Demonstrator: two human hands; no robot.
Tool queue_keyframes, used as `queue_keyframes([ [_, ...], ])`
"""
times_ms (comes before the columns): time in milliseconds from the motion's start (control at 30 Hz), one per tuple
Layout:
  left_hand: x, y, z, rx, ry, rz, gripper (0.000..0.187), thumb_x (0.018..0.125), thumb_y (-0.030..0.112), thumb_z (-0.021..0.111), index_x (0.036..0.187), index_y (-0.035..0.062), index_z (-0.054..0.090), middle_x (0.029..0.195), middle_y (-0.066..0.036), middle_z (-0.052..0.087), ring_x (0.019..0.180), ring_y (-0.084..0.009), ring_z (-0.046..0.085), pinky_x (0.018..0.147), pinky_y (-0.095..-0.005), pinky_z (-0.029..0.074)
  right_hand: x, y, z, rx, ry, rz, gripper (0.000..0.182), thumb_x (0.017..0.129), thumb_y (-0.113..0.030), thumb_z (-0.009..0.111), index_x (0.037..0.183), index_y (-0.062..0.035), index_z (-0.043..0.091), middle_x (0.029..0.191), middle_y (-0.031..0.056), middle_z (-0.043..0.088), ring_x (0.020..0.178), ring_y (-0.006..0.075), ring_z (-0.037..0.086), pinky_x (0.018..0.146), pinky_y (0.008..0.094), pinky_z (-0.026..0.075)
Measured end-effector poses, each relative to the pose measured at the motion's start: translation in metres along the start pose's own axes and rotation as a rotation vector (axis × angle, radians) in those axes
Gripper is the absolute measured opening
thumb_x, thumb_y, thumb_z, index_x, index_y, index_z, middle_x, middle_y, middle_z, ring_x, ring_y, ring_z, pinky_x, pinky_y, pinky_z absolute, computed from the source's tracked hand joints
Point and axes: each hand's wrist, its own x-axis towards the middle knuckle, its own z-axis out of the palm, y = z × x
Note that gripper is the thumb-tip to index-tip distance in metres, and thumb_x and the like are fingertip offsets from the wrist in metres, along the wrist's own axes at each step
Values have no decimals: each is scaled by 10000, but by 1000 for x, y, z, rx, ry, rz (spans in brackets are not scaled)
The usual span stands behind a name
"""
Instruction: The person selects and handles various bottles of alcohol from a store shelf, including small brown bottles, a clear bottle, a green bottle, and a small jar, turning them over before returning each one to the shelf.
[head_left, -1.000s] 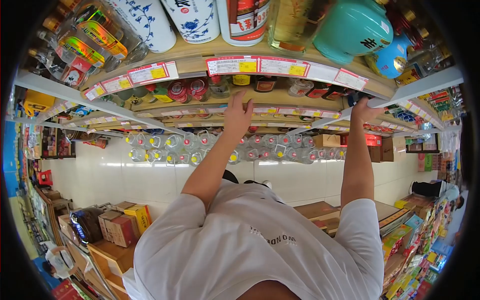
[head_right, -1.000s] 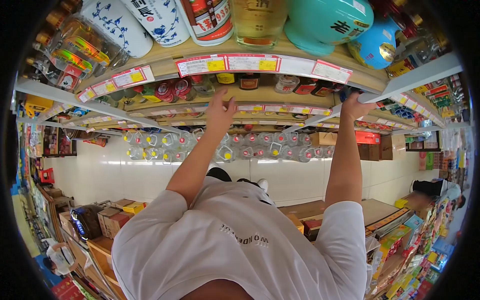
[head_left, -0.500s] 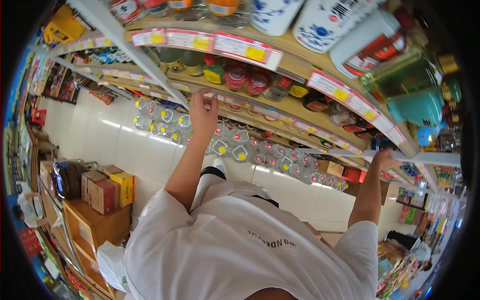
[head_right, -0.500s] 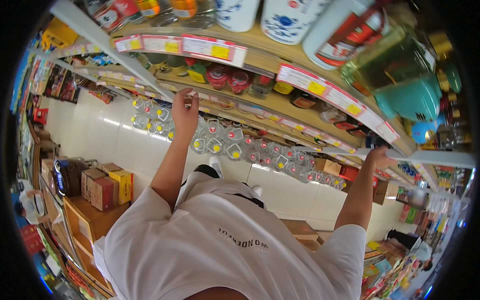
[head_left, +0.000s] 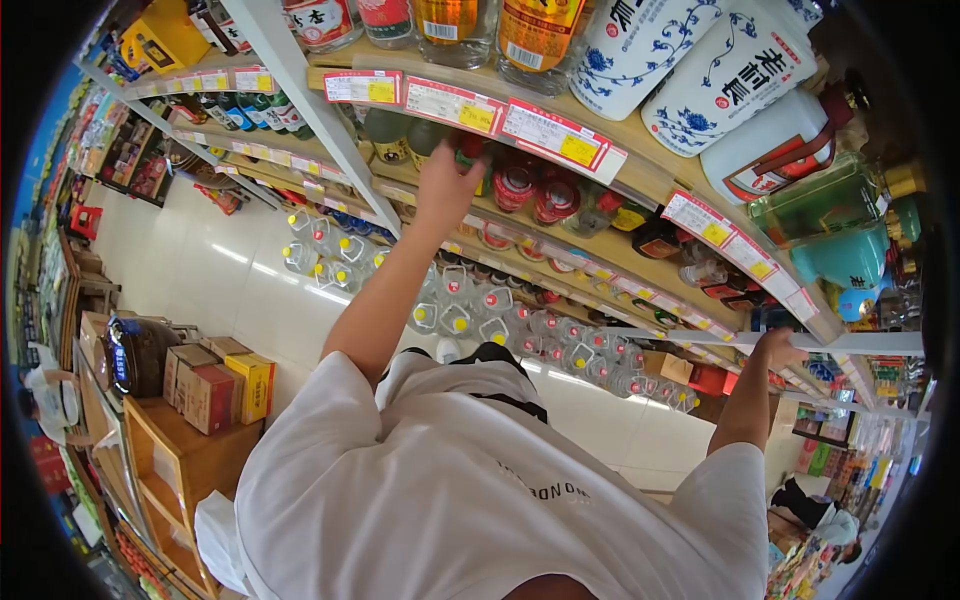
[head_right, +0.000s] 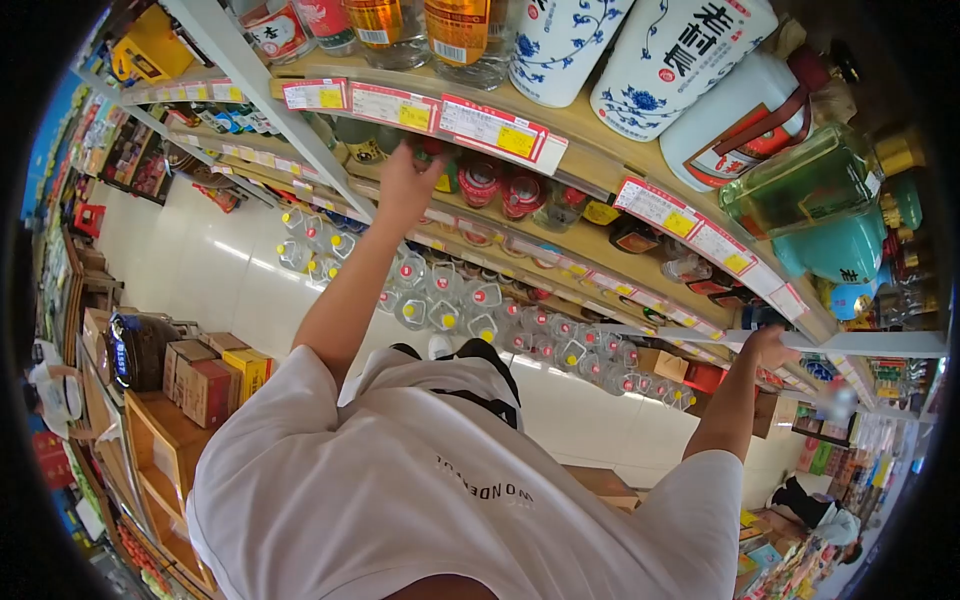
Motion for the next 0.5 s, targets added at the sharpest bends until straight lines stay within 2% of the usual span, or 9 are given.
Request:
queue_keyframes([
  [100,1,-2,5,56,47,-17,405,813,177,692,1133,-17,538,951,-197,634,783,-327,640,691,-412,496,2,5,6,7,42,-33,608,793,-344,616,1205,9,340,1075,318,577,935,496,585,841,563,447],
  [200,5,-17,6,182,74,78,350,806,153,675,1080,-17,538,968,-215,632,824,-400,619,708,-458,488,13,23,17,29,65,-53,620,796,-335,619,1235,-13,324,1065,335,577,936,514,580,829,584,454],
  [300,6,-16,2,142,40,71,317,800,146,668,1044,-10,539,967,-228,627,849,-439,593,736,-474,480,11,16,17,65,11,-14,646,794,-323,626,1260,-14,303,1062,349,572,950,529,570,813,589,462],
  [400,5,-5,-2,151,-2,2,323,797,157,671,1039,-14,542,947,-238,622,876,-430,591,758,-480,477,4,10,8,84,-7,18,655,792,-323,640,1262,-8,311,1070,349,572,966,524,568,819,572,469],
  [500,6,-15,-1,267,21,107,341,790,161,675,1036,-29,536,887,-245,622,865,-434,591,759,-482,481,8,13,12,111,29,1,632,791,-349,647,1237,-17,345,1066,323,587,957,501,583,812,568,473],
])
